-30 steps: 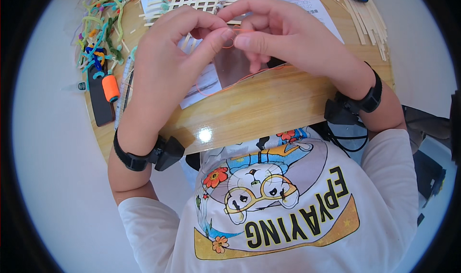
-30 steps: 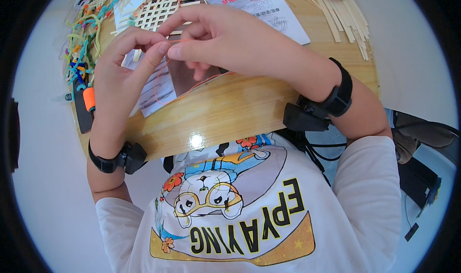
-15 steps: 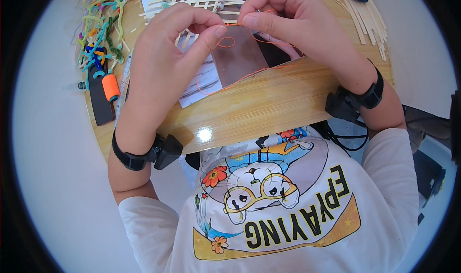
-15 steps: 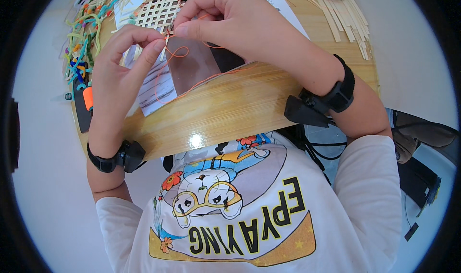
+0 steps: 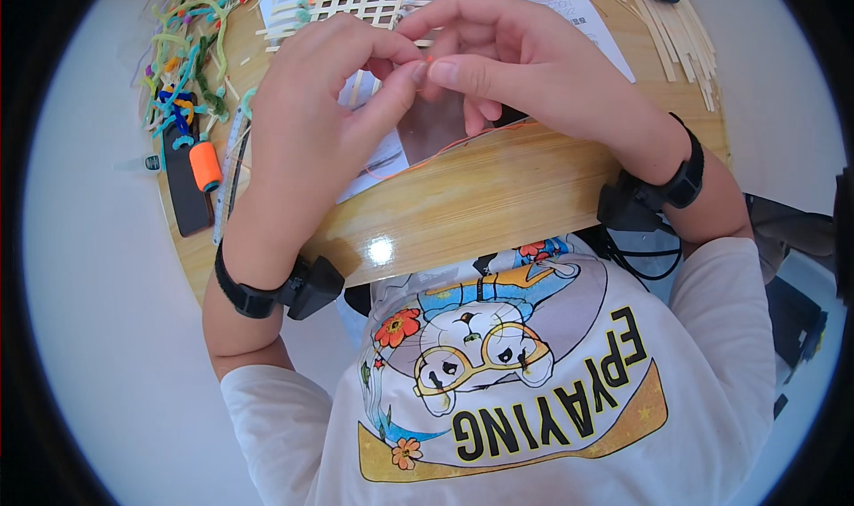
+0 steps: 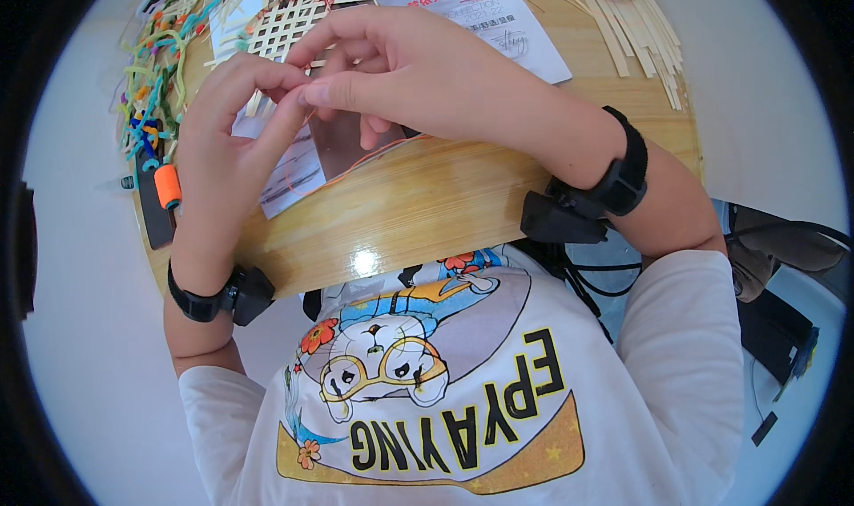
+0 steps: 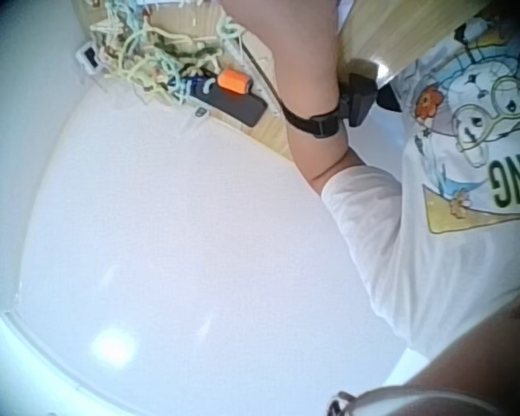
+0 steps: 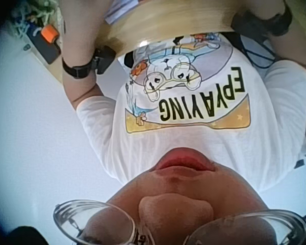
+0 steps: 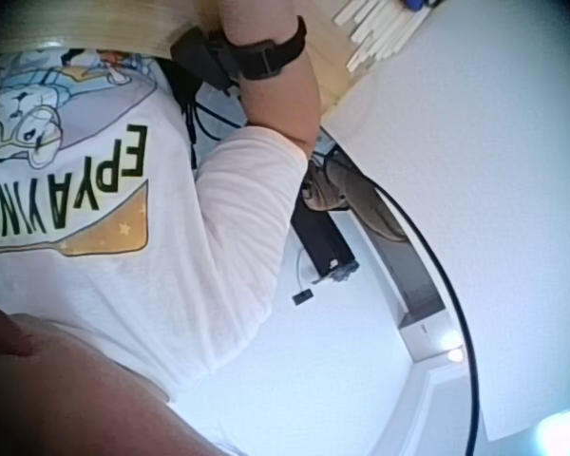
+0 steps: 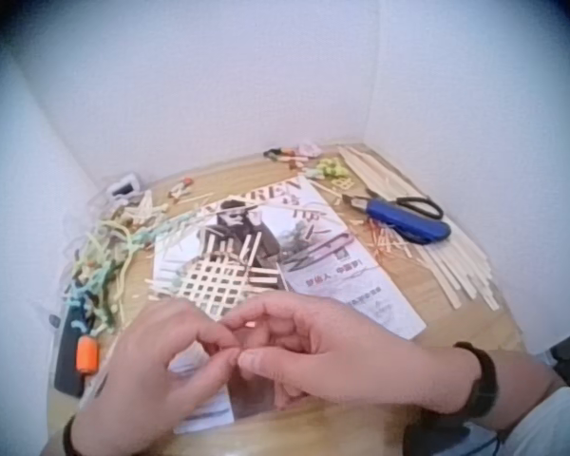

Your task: Weaving thin wood strips together and securing them with colored string and beads to create a decorative lattice.

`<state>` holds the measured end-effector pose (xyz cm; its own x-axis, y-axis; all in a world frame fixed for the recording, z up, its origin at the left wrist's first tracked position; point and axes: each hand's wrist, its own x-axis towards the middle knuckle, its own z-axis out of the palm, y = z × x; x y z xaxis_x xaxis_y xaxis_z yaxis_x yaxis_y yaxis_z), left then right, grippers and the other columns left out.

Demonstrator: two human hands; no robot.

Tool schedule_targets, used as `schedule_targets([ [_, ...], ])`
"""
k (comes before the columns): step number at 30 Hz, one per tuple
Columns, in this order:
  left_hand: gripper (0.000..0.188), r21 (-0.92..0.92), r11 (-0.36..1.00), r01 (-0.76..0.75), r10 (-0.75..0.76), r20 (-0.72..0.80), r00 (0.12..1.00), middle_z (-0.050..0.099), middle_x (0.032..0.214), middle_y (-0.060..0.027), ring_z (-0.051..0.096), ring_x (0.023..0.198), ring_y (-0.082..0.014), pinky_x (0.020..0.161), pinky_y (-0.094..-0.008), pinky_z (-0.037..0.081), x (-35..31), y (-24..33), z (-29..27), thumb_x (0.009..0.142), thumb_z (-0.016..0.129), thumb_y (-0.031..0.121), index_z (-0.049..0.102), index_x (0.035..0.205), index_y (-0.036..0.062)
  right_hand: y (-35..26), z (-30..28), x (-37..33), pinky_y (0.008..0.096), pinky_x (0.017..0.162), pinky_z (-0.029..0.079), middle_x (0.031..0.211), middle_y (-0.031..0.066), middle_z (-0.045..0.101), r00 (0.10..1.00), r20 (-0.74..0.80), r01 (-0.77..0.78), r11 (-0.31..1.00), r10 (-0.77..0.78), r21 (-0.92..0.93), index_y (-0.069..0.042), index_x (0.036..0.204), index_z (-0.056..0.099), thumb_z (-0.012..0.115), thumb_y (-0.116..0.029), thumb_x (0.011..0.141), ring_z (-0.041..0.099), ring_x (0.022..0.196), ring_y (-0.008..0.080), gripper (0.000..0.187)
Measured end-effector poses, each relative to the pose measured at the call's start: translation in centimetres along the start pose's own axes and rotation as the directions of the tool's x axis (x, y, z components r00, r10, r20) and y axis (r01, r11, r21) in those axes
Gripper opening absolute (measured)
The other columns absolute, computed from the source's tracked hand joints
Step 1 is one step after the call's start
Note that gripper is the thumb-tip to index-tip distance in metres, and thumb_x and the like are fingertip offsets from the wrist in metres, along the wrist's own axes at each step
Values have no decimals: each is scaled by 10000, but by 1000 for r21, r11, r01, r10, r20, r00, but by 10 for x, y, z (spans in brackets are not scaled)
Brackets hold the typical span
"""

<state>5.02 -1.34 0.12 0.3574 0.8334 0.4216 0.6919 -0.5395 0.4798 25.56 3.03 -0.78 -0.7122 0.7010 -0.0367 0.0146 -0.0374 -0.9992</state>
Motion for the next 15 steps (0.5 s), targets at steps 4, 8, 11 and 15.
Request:
schedule_targets([
  [4, 102, -26, 1000, 14, -14, 11, 1000, 605, 794, -49, 567, 748, -149, 707, -271, 446, 0, 2, 0, 801, 697, 66, 643, 867, 10, 2, -8, 3, 212, 556, 447, 735, -8, 617, 999, -30, 37, 989, -42, -140, -28, 989, 660, 635, -178, 899, 547, 616, 55, 176],
  [8, 92, -45, 998, 45, -45, -1, 999, 613, 804, -48, 567, 752, -143, 713, -269, 447, -2, -1, 0, 808, 691, 55, 644, 872, 7, -10, -8, 1, 185, 563, 395, 749, -27, 589, 995, -98, -9, 984, -8, -178, -23, 980, 662, 629, -114, 920, 485, 643, 24, 114],
  [11, 85, -72, 995, 68, -68, -5, 998, 618, 813, -46, 569, 761, -136, 720, -266, 449, -1, -2, -2, 821, 686, 54, 644, 875, 4, -15, -13, 2, 184, 557, 383, 739, -38, 584, 996, -74, -73, 974, 58, -214, -27, 957, 670, 641, -111, 910, 472, 636, 24, 100],
  [15, 83, -99, 990, 99, -100, -12, 995, 630, 839, -44, 574, 777, -126, 737, -258, 454, 0, -1, -6, 836, 679, 57, 647, 887, 0, -24, -12, 1, 179, 556, 371, 717, -49, 577, 993, -102, -87, 946, 58, -312, -31, 944, 673, 644, -112, 906, 460, 630, 26, 94],
])
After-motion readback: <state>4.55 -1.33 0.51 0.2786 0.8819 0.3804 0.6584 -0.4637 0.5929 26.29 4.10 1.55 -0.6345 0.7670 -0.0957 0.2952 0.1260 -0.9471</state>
